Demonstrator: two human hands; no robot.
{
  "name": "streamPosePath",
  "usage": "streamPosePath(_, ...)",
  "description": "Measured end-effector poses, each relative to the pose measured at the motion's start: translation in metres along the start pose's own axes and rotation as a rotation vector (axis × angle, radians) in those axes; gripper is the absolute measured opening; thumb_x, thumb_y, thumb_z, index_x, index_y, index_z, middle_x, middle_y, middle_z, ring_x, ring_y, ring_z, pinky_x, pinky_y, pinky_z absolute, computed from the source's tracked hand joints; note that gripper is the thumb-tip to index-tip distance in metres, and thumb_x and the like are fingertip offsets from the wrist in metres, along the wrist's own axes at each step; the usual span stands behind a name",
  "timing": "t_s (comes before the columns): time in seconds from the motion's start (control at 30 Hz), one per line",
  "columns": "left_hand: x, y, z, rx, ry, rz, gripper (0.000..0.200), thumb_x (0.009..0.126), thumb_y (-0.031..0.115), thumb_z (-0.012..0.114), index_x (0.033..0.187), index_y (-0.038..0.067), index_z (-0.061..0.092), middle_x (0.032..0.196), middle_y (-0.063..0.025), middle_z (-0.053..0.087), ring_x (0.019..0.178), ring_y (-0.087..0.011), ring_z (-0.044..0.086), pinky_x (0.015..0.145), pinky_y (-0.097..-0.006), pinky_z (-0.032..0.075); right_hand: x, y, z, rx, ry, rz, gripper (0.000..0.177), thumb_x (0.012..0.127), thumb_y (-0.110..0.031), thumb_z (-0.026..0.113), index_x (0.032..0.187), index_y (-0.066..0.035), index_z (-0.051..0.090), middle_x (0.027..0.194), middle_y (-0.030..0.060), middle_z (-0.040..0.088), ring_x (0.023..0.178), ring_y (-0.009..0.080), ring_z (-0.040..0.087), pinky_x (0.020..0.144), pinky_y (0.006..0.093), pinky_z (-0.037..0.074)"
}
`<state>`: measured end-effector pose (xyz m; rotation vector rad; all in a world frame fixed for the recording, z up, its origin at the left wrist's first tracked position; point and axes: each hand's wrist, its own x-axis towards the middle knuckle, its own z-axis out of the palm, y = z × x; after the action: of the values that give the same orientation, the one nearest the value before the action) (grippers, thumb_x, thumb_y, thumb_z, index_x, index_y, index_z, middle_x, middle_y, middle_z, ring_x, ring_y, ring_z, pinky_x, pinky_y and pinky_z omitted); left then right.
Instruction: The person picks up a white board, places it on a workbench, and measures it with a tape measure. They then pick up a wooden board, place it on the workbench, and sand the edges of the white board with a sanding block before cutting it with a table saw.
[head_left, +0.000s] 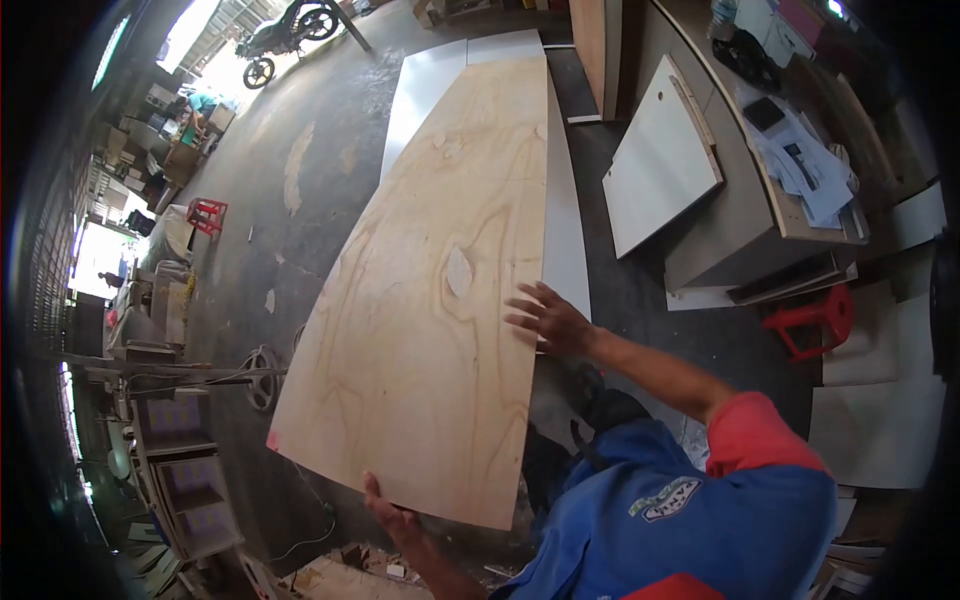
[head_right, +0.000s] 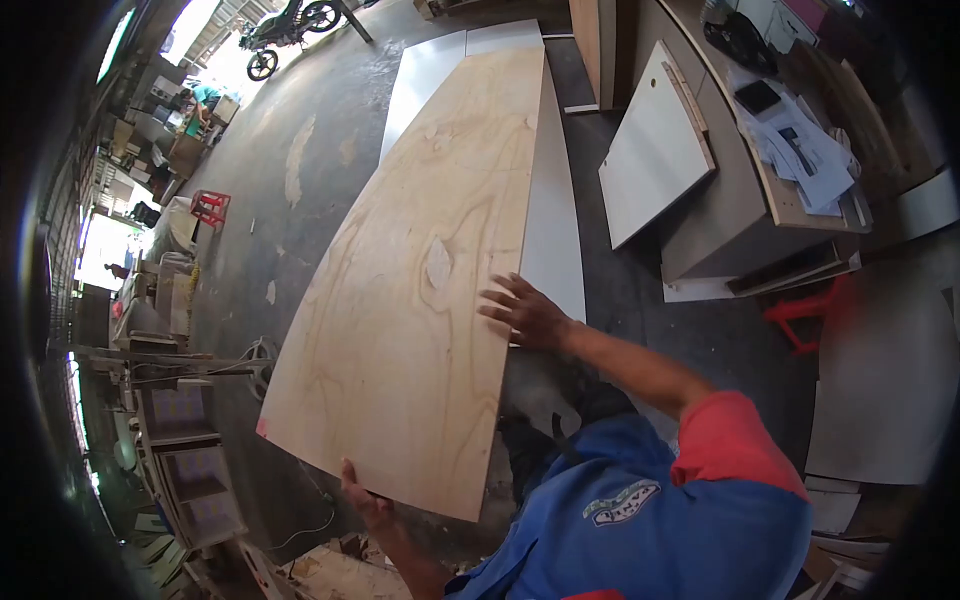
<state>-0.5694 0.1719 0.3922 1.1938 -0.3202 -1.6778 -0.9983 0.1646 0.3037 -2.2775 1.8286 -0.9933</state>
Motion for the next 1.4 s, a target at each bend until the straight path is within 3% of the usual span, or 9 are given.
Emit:
streamPosePath(0.3, -0.115, 0.130, -0.005, 0.701, 0.250, 0.679, 0.040, 0.089, 0.028, 0.046, 0.109, -0.004, 0.058, 0.102, -0.0142, 0.061, 0.093, -0.0262, 0.059, 0.087, -0.0394, 0.047, 0.027, -0.089, -0.083, -0.112, 0.364, -0.515, 0.027, 0.074, -0.015, 0.060, 0.098, -0.002, 0.060, 0.094, 0.0083, 0.064, 0.080, 0.0218, 0.064, 0.071, 0.0325, 0.055)
streamPosePath(0.37, -0.156, 0.159, 0.008, 0.458, -0.021, 0.606, 0.037, 0.091, 0.025, 0.044, 0.111, -0.003, 0.058, 0.102, -0.0143, 0.062, 0.093, -0.0272, 0.060, 0.086, -0.0381, 0.049, 0.029, -0.124, -0.112, -0.034, 0.463, -0.603, 0.029, 0.070, -0.017, 0.061, 0.095, -0.003, 0.060, 0.088, 0.0055, 0.062, 0.072, 0.0187, 0.059, 0.063, 0.0313, 0.053)
streamPosePath(0.53, -0.234, 0.173, -0.004, 0.204, 0.095, 0.998, 0.036, 0.091, 0.024, 0.044, 0.114, -0.002, 0.055, 0.101, -0.0132, 0.062, 0.093, -0.0262, 0.060, 0.081, -0.0385, 0.051, 0.046, -0.200, -0.132, 0.027, 0.364, -0.538, 0.021, 0.061, -0.022, 0.066, 0.079, -0.013, 0.059, 0.082, 0.0015, 0.062, 0.066, 0.0198, 0.053, 0.053, 0.0373, 0.041)
streamPosePath(0.73, -0.285, 0.205, 0.062, -0.334, -0.112, 1.415, 0.036, 0.092, 0.022, 0.043, 0.118, 0.000, 0.053, 0.101, -0.0119, 0.061, 0.092, -0.0250, 0.060, 0.075, -0.0388, 0.053, 0.082, -0.285, -0.208, 0.184, 0.870, -0.733, 0.019, 0.063, -0.004, 0.070, 0.081, -0.003, 0.062, 0.075, 0.0096, 0.066, 0.062, 0.0263, 0.061, 0.057, 0.0354, 0.048)
streamPosePath(0.77, -0.275, 0.233, 0.045, -0.210, -0.612, 1.317, 0.035, 0.090, 0.017, 0.047, 0.121, 0.000, 0.050, 0.104, -0.0096, 0.059, 0.090, -0.0222, 0.060, 0.080, -0.0388, 0.052, 0.083, -0.297, -0.222, 0.226, 0.904, -0.728, 0.019, 0.065, -0.003, 0.071, 0.081, -0.003, 0.062, 0.075, 0.0105, 0.066, 0.062, 0.0265, 0.062, 0.057, 0.0341, 0.048)
streamPosePath(0.97, -0.338, 0.232, 0.182, 0.135, -0.665, 1.933, 0.071, 0.085, 0.011, 0.052, 0.144, -0.008, 0.018, 0.153, -0.0204, 0.012, 0.142, -0.0274, 0.016, 0.114, -0.0394, 0.014, 0.097, -0.321, -0.292, 0.309, 1.093, -0.620, 0.020, 0.074, -0.003, 0.072, 0.088, 0.001, 0.059, 0.077, 0.0096, 0.064, 0.066, 0.0172, 0.063, 0.064, 0.0258, 0.048)
streamPosePath(1.27, -0.385, 0.248, 0.277, 0.445, -0.400, 2.375, 0.079, 0.078, 0.012, 0.058, 0.147, 0.002, 0.019, 0.153, -0.0235, 0.007, 0.140, -0.0439, 0.009, 0.113, -0.0499, 0.014, 0.100, -0.294, -0.387, 0.419, 1.203, -0.480, 0.012, 0.087, -0.008, 0.064, 0.091, -0.001, 0.056, 0.084, 0.0030, 0.058, 0.080, 0.0107, 0.053, 0.076, 0.0234, 0.043)
streamPosePath(1.33, -0.400, 0.262, 0.290, 0.277, 0.082, 2.636, 0.077, 0.075, 0.011, 0.060, 0.144, 0.003, 0.026, 0.150, -0.0214, 0.021, 0.137, -0.0413, 0.022, 0.110, -0.0517, 0.021, 0.099, -0.284, -0.398, 0.375, 1.227, -0.509, 0.011, 0.088, -0.009, 0.062, 0.094, -0.001, 0.057, 0.087, 0.0032, 0.058, 0.083, 0.0108, 0.053, 0.077, 0.0240, 0.043)
streamPosePath(1.4, -0.409, 0.285, 0.299, 0.224, 0.085, 2.694, 0.069, 0.075, 0.011, 0.061, 0.138, 0.003, 0.035, 0.141, -0.0196, 0.035, 0.130, -0.0380, 0.033, 0.105, -0.0462, 0.030, 0.094, -0.284, -0.406, 0.387, 1.254, -0.490, 0.014, 0.089, -0.008, 0.062, 0.098, 0.000, 0.057, 0.089, 0.0044, 0.059, 0.085, 0.0114, 0.053, 0.078, 0.0248, 0.044)
